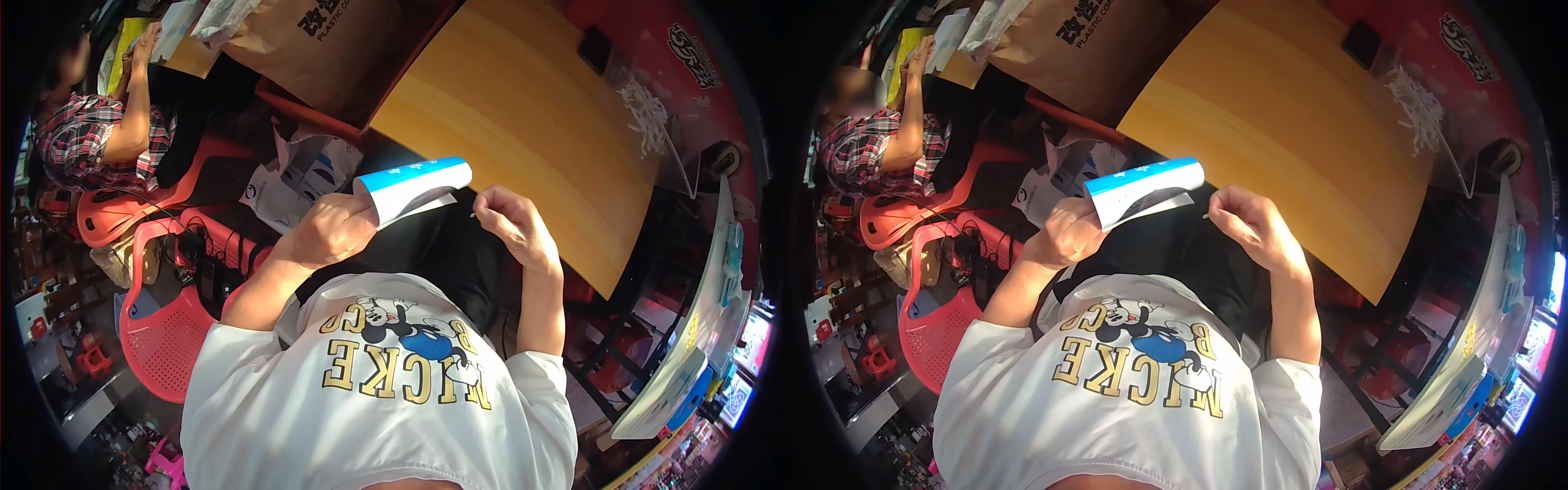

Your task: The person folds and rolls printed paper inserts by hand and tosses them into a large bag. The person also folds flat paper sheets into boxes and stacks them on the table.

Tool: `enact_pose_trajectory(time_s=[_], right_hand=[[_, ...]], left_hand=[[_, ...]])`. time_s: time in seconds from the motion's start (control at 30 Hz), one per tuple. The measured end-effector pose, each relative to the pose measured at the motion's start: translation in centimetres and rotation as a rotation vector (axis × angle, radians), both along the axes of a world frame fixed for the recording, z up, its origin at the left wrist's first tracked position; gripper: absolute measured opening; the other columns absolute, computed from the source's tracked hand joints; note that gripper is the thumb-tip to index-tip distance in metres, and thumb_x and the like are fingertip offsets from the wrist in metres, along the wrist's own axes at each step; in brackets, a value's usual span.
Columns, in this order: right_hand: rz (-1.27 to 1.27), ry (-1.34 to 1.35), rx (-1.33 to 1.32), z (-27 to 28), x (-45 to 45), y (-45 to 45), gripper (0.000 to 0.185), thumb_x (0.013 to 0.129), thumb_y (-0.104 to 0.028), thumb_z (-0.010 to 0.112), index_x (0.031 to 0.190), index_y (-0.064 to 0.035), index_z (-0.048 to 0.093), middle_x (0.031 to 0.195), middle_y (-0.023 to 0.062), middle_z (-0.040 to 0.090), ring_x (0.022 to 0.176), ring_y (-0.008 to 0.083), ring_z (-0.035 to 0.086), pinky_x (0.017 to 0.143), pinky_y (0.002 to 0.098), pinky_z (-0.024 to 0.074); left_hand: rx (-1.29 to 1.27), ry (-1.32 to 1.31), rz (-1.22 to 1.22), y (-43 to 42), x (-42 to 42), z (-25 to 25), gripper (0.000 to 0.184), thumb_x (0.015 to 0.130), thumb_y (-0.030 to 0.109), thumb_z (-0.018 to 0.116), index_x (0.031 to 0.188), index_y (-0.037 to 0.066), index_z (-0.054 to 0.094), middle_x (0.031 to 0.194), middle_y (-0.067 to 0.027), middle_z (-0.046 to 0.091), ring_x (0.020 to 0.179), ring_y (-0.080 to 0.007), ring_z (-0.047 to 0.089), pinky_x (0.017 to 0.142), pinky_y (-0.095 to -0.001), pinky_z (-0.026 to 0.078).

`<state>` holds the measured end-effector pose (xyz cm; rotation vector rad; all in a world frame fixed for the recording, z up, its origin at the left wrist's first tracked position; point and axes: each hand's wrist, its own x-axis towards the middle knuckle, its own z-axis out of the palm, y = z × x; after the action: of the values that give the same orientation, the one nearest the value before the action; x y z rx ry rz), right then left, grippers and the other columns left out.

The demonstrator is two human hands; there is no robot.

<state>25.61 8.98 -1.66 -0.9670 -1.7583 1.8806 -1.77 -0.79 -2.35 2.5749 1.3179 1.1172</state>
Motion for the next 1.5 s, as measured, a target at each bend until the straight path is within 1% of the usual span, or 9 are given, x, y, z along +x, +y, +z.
enact_pose_trajectory(time_s=[0.13,0.47,0.57,0.63,0.7,0.8,0.87,1.0,1.5], right_hand=[[-0.088,0.062,-0.022,0.1,0.2,-0.1,0.018,0.087,-0.021,0.059,0.082,-0.0039,0.055,0.073,-0.0066,0.046,0.066,0.0025,0.038,0.059,0.0180,0.0304],[-0.869,0.197,0.374,4.9,8.8,11.6,0.010,0.083,-0.012,0.065,0.078,-0.0040,0.061,0.064,-0.0041,0.049,0.058,0.0037,0.041,0.052,0.0185,0.0300],[-1.092,-0.581,0.879,6.4,14.8,17.2,0.016,0.078,-0.011,0.068,0.091,-0.0034,0.066,0.079,0.0074,0.066,0.076,0.0178,0.062,0.068,0.0272,0.0479],[-0.872,-0.979,1.696,5.8,17.1,18.5,0.039,0.074,-0.005,0.065,0.113,-0.0066,0.060,0.128,0.0156,0.051,0.110,0.0324,0.054,0.095,0.0384,0.0436],[-1.065,-0.613,1.352,6.7,12.8,15.8,0.026,0.080,-0.002,0.063,0.106,-0.0072,0.064,0.115,0.0106,0.059,0.099,0.0223,0.060,0.083,0.0295,0.0503],[-0.835,-0.201,1.235,6.7,5.1,8.2,0.009,0.077,0.003,0.067,0.079,-0.0048,0.064,0.079,0.0019,0.063,0.066,0.0102,0.057,0.056,0.0213,0.0441],[-0.447,0.109,1.236,5.5,2.5,3.8,0.015,0.067,0.003,0.074,0.074,-0.0047,0.063,0.073,0.0061,0.062,0.063,0.0155,0.058,0.051,0.0230,0.0436],[-0.332,0.010,1.319,4.1,-2.0,0.1,0.030,0.060,-0.001,0.080,0.088,-0.0041,0.067,0.077,0.0055,0.059,0.061,0.0193,0.056,0.052,0.0294,0.0437],[-0.387,-0.081,1.326,1.5,-4.0,-0.1,0.026,0.062,0.008,0.069,0.085,-0.0030,0.063,0.077,0.0093,0.059,0.066,0.0258,0.059,0.058,0.0345,0.0469]], left_hand=[[0.063,-0.086,-0.016,0.4,-0.2,0.5,0.033,0.068,-0.008,0.063,0.101,-0.003,0.059,0.076,-0.0124,0.061,0.057,-0.0243,0.059,0.049,-0.0299,0.048],[0.099,-0.089,0.155,-0.2,-0.1,2.3,0.017,0.075,-0.002,0.068,0.092,-0.001,0.066,0.088,-0.0175,0.068,0.074,-0.0305,0.068,0.064,-0.0350,0.055],[0.143,-0.111,0.195,0.5,0.6,3.3,0.014,0.073,-0.001,0.068,0.087,-0.001,0.065,0.081,-0.0146,0.068,0.066,-0.0283,0.066,0.059,-0.0332,0.053],[0.141,-0.131,0.181,0.6,0.6,3.7,0.012,0.073,0.000,0.069,0.085,0.000,0.065,0.076,-0.0139,0.066,0.064,-0.0288,0.065,0.058,-0.0340,0.053],[0.154,-0.151,0.160,0.9,0.9,4.0,0.014,0.073,-0.001,0.068,0.086,-0.001,0.065,0.080,-0.0131,0.067,0.067,-0.0278,0.065,0.059,-0.0339,0.053],[0.186,-0.133,0.128,1.5,1.2,4.2,0.020,0.073,-0.002,0.066,0.092,-0.004,0.064,0.082,-0.0134,0.067,0.067,-0.0266,0.065,0.061,-0.0335,0.054],[0.149,-0.133,0.141,1.6,1.3,4.0,0.018,0.074,0.002,0.068,0.092,-0.002,0.065,0.083,-0.0141,0.067,0.068,-0.0283,0.065,0.061,-0.0332,0.054],[0.100,-0.140,0.154,1.4,1.7,4.0,0.018,0.075,0.004,0.071,0.091,0.001,0.066,0.085,-0.0145,0.068,0.070,-0.0296,0.066,0.061,-0.0330,0.054],[0.114,-0.252,0.110,1.1,3.4,2.0,0.017,0.070,-0.004,0.066,0.085,0.000,0.063,0.076,-0.0128,0.065,0.058,-0.0261,0.063,0.050,-0.0336,0.049]])
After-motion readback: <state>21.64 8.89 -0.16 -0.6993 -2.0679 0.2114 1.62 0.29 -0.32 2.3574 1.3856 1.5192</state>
